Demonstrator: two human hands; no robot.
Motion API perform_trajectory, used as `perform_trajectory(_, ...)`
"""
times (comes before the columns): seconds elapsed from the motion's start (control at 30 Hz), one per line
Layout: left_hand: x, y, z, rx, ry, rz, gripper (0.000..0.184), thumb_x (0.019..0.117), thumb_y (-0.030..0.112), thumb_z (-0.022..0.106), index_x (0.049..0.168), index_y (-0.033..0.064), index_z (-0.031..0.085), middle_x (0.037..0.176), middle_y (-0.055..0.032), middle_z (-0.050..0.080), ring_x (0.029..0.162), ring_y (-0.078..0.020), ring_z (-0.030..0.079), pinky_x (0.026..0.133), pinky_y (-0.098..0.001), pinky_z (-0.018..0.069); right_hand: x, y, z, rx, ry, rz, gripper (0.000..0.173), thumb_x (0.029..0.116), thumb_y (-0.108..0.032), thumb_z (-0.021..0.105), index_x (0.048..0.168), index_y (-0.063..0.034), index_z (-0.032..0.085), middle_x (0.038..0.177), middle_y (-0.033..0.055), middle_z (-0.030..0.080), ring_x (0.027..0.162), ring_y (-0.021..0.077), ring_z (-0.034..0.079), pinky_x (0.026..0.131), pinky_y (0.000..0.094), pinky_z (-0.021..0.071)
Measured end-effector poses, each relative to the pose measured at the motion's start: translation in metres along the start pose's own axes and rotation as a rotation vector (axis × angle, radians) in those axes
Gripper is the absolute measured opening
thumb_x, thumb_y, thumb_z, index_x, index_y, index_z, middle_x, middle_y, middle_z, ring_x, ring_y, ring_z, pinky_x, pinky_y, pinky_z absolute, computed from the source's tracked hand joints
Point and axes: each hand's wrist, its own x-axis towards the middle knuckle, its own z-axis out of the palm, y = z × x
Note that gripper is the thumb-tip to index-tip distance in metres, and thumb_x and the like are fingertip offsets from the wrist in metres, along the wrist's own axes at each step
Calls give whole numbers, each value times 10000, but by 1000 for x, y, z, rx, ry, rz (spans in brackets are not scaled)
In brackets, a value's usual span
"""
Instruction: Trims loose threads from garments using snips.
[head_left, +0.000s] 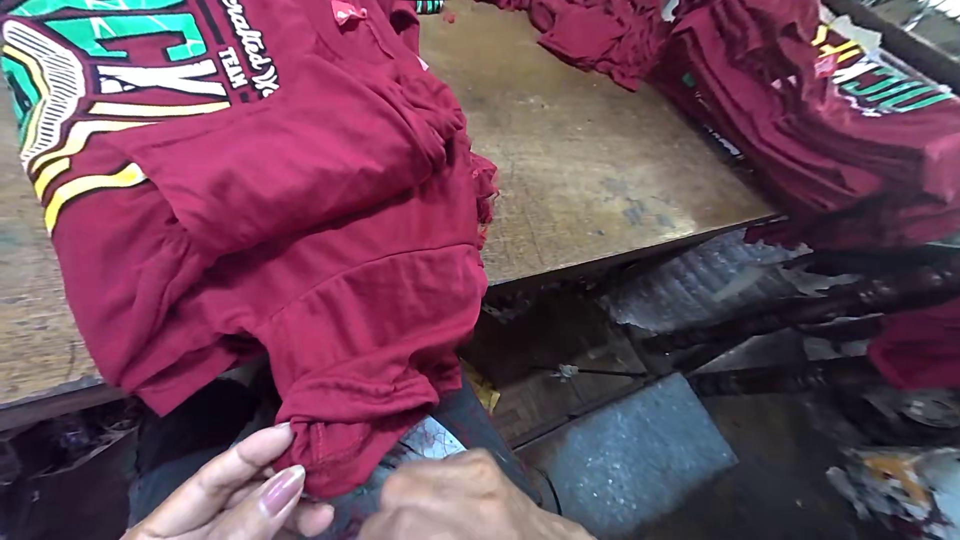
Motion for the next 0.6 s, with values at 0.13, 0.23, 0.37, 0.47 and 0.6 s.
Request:
perform_trajectory(0.13, -3, 2, 3, -9, 0, 4, 235, 983, -53, 563, 1195, -58, 665, 1056, -148, 749, 875, -199, 746, 751, -338, 639, -3, 14, -18, -283, 228, 73, 509, 1087, -440, 446, 1148, -11, 713, 894, 72, 688, 803, 118, 647, 702, 258, 551)
perform_trajectory(0.23, -3, 1, 5, -39, -8, -9, 236, 990, -55, 538, 1190, -68, 661, 1046, -150, 745, 851, -180, 741, 730, -310, 633, -6, 18, -22, -417, 292, 29, 400, 1085, -325, 475, 1150, -13, 718, 883, 68, 681, 779, 117, 628, 678, 247, 530)
perform_trajectory(0.37, -4, 1, 6, -42, 3, -29, 241, 991, -54, 525, 1193, -65, 657, 1043, -144, 746, 842, -172, 739, 721, -301, 631, -8, 18, -13, -445, 297, -26, 374, 1062, -324, 540, 1117, -9, 734, 878, 80, 715, 760, 133, 640, 669, 257, 533)
perform_trajectory(0.47, -5, 1, 7, -40, 8, -28, 243, 986, -54, 534, 1194, -62, 660, 1048, -142, 747, 848, -172, 740, 717, -294, 628, -2, 17, -8, -454, 305, -46, 359, 1052, -312, 567, 1097, 1, 739, 853, 76, 707, 741, 132, 638, 652, 253, 529)
perform_trajectory(0.6, -6, 2, 6, -51, 3, -26, 247, 981, -57, 541, 1198, -65, 657, 1050, -145, 743, 837, -166, 734, 714, -292, 625, 5, 16, -8, -471, 311, -67, 339, 1048, -288, 567, 1073, 6, 733, 825, 72, 695, 725, 134, 626, 636, 252, 517)
